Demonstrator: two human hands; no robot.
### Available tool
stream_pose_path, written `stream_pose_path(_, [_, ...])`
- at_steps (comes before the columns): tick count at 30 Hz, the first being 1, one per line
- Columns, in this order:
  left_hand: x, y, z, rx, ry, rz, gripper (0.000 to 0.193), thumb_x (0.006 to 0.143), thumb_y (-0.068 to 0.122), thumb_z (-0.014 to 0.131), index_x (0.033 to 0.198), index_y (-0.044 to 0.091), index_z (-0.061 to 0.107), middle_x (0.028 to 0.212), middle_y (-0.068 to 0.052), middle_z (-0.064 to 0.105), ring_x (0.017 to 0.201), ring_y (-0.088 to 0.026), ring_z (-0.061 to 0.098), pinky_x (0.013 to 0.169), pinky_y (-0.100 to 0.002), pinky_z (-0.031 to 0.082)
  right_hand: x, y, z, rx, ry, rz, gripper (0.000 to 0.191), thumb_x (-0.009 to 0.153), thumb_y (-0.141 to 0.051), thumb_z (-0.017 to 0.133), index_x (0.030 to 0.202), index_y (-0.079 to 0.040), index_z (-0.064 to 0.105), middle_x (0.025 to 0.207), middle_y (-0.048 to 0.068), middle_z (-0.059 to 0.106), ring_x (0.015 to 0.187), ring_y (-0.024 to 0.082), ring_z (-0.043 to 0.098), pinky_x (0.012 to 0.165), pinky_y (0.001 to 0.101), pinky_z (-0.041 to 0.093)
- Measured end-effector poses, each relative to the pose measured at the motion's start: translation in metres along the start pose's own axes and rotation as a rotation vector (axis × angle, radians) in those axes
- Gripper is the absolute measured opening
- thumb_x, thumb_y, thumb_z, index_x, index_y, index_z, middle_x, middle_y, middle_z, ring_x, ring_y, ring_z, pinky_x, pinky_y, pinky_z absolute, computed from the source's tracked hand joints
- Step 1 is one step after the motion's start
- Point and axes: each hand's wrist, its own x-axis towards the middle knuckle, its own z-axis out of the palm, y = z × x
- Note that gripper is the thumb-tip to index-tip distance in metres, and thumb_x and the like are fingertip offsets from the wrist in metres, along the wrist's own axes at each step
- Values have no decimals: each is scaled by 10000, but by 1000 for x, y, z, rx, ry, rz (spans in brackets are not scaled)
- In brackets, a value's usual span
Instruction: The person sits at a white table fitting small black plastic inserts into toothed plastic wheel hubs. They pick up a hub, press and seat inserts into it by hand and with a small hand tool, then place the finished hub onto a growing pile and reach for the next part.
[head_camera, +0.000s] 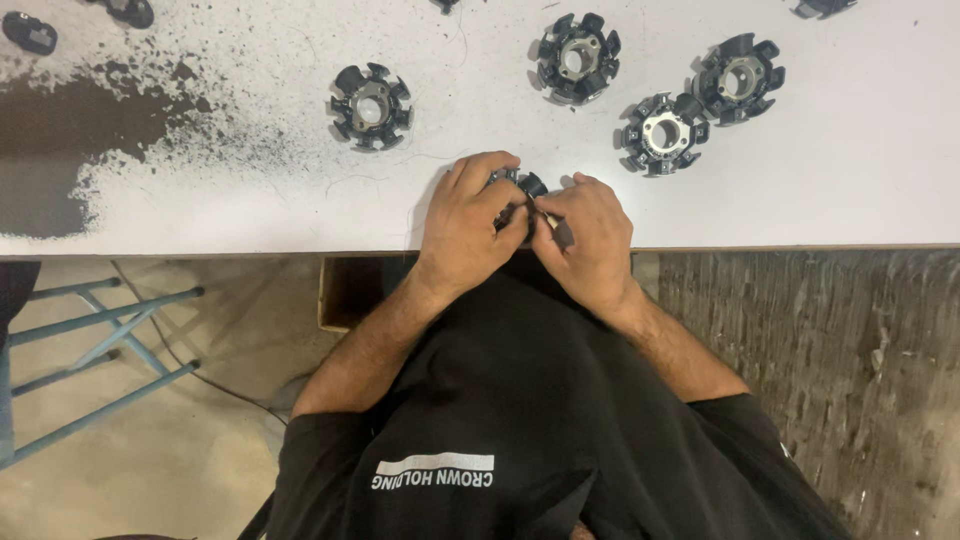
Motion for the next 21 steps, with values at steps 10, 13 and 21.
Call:
stream_pose_path(10, [-6,-2,20,84,169,-1,140,864,58,727,921,41,600,1298,-129,607,1123,-330,596,960,-483,464,-7,3,-1,59,44,17,284,873,29,780,1097,-51,625,1009,88,690,974,315,675,1070,511,539])
stream_pose_path(13, [-7,-3,23,128,176,5,168,832,55,721,923,33,582,1281,-134,607,1103,-338,592,941,-490,462,-5,3,-1,33,31,-13,303,857,31,789,1099,-60,630,1023,78,701,986,308,676,1067,516,530])
stream_pose_path(21, [-10,-7,24,141,213,17,177,819,32,708,925,40,567,1273,-119,613,1102,-335,599,934,-491,465,-1,-3,1,-38,-4,-69,303,846,35,803,1096,-55,660,1029,85,680,1001,310,672,1101,526,516])
